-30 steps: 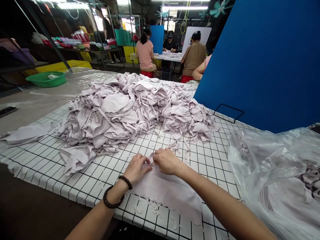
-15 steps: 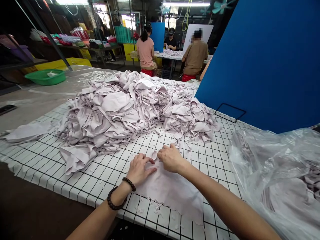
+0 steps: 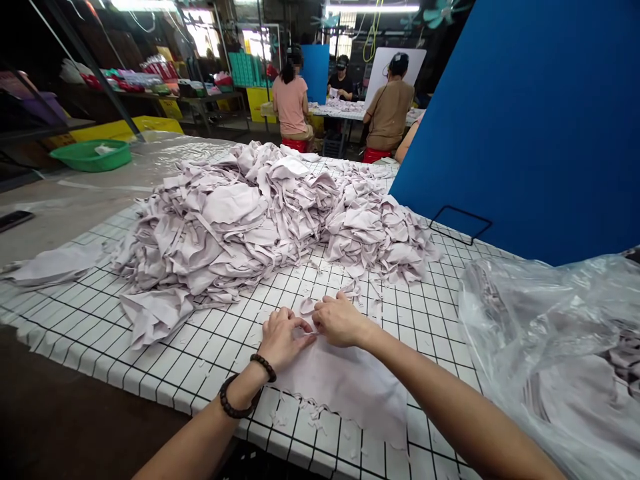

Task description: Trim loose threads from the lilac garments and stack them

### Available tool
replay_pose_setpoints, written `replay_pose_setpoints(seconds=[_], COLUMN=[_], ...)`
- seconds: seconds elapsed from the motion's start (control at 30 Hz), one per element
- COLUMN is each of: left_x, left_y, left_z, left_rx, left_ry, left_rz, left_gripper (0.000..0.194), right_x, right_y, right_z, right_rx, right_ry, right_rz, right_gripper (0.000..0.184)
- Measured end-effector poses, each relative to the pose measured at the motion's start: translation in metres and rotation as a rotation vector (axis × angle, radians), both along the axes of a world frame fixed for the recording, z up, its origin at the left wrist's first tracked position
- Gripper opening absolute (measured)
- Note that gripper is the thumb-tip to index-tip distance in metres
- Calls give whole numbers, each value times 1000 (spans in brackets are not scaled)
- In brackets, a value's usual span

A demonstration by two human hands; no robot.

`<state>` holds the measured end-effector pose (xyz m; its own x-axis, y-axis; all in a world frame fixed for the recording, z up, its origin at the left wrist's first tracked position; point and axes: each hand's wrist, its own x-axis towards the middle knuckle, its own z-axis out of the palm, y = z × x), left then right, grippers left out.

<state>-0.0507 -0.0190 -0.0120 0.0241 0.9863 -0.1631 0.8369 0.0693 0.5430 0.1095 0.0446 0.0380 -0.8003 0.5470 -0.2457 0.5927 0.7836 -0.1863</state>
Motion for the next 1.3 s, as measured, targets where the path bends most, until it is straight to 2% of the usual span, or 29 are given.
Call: replay_pose_setpoints(seconds=[0.47, 1.3], left_x=[0, -1], left_y=[0, 0], left_z=[1, 0], left_rx=[-4, 5], left_ry=[-10, 6], left_rz=[-3, -8], left_gripper=[22, 21], right_x=[-11, -17], right_y=[1, 0], right_z=[6, 8], right_rx=[66, 42], right_ry=[-85, -113], right_rz=[53, 85], right_gripper=[9, 13])
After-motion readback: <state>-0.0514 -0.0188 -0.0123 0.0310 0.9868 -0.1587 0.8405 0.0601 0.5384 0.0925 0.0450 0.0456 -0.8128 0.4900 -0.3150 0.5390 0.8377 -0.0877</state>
